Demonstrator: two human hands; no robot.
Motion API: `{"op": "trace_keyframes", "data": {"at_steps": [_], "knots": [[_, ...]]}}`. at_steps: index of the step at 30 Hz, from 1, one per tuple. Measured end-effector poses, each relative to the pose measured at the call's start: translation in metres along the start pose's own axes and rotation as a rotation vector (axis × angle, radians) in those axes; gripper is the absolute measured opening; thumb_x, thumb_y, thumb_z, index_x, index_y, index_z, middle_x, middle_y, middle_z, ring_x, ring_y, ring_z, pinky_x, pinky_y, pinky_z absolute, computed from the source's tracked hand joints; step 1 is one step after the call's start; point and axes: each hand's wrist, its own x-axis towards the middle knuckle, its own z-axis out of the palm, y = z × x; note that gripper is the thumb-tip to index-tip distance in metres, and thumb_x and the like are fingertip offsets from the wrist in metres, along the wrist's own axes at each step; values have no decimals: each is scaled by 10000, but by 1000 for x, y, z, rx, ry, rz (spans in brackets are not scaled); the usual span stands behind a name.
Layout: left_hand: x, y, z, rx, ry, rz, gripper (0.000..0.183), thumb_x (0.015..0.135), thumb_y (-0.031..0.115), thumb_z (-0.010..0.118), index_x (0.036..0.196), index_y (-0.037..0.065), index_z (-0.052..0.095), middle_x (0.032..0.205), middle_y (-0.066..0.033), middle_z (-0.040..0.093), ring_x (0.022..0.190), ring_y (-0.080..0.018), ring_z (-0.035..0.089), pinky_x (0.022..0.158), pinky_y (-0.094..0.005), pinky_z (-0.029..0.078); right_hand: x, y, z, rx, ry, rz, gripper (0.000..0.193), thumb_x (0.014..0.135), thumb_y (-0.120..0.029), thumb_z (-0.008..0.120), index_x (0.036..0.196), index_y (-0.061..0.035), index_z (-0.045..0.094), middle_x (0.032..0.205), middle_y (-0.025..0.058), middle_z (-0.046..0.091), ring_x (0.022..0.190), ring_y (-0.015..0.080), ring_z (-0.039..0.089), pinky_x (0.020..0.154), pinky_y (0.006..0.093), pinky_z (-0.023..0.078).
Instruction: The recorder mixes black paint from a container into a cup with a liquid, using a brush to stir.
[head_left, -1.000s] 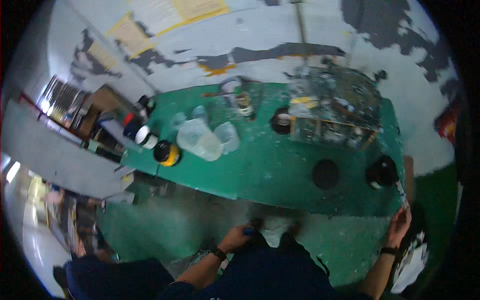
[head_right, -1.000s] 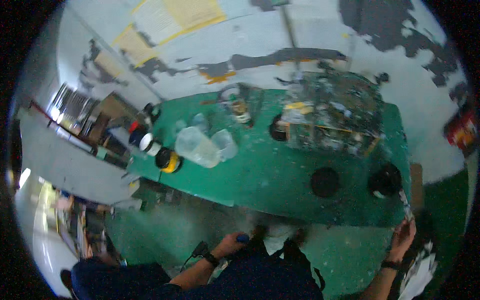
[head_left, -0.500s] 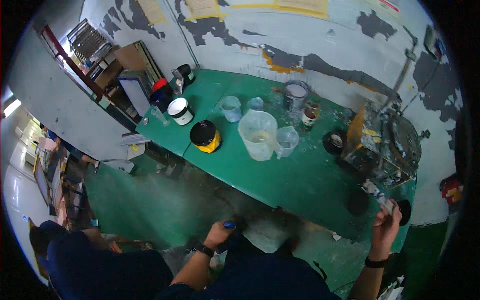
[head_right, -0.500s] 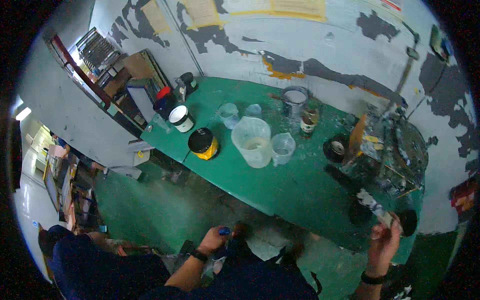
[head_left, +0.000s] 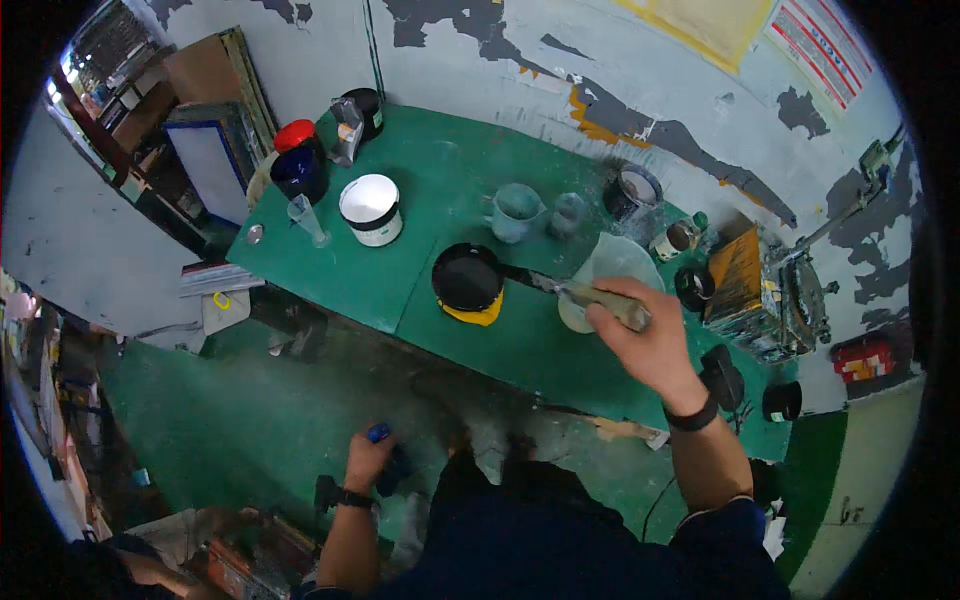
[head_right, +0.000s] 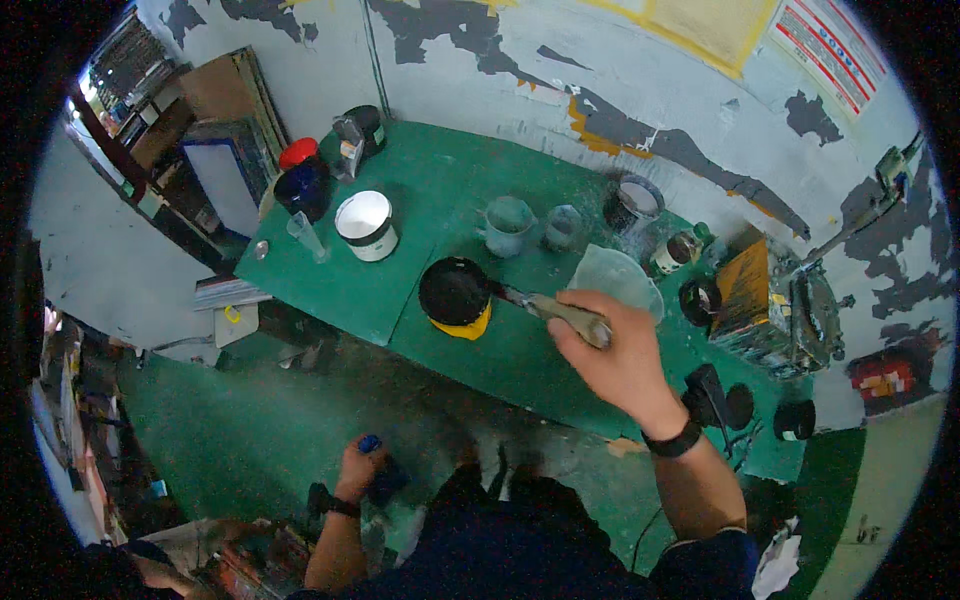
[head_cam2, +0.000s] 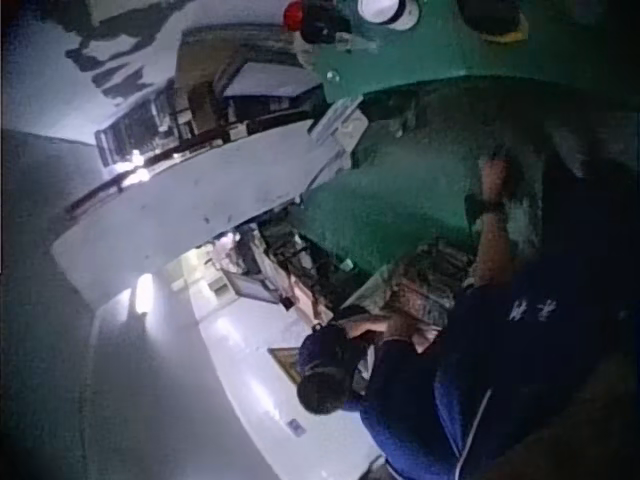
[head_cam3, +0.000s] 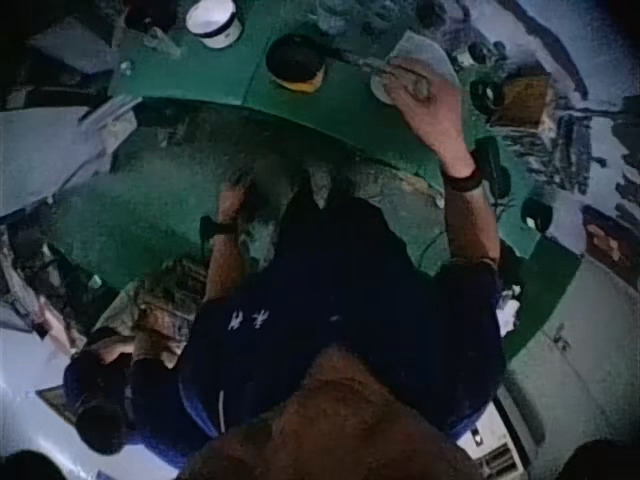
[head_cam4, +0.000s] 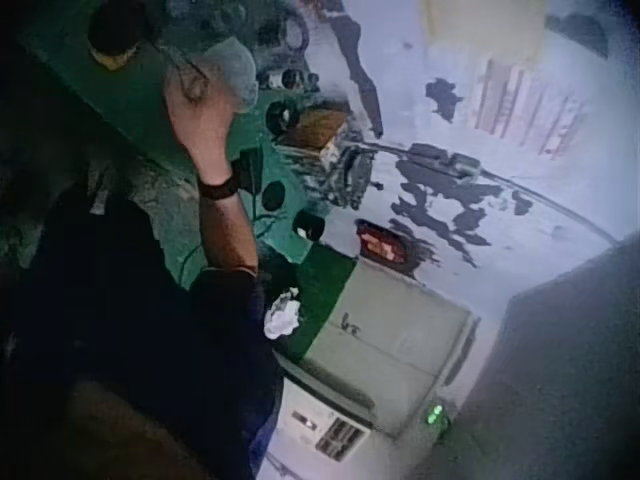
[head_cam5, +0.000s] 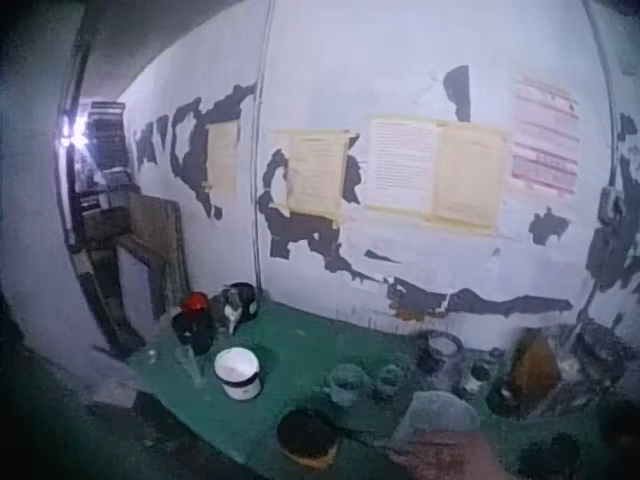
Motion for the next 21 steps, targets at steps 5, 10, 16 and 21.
{"op": "trace_keyframes", "data": {"at_steps": [5, 10, 16, 21], "knots": [[13, -70, -23, 51, -10, 11, 281, 857, 128, 744, 1108, 2, 740, 929, -163, 772, 827, -313, 746, 752, -407, 575, 46, -1, 50, -115, -123, 9, 313, 899, -223, 789, 1151, -45, 734, 999, 162, 770, 867, 305, 758, 757, 374, 580], [-15, -99, -22, 5, -74, -8, 393, 851, 146, 733, 1230, 42, 736, 1082, -175, 771, 922, -290, 747, 819, -399, 589, 69, -9, 104, -185, -207, -61, 340, 895, -233, 782, 1178, -50, 736, 1023, 198, 765, 910, 339, 749, 785, 400, 586], [-5, -56, -6, 5, -22, 78, 486, 853, 181, 706, 1322, 54, 687, 1135, -232, 749, 1047, -401, 728, 917, -460, 563, 80, 80, 99, -280, -236, -44, 391, 938, -190, 735, 1274, 5, 685, 1110, 183, 733, 927, 279, 705, 774, 425, 567], [-32, -56, 13, -75, 178, 82, 410, 865, 145, 656, 1263, 54, 699, 1108, -240, 742, 1048, -427, 713, 903, -485, 565, 109, 102, 120, -337, -344, 82, 348, 936, -170, 743, 1205, 48, 707, 1043, 192, 745, 939, 246, 699, 852, 402, 545]]}}
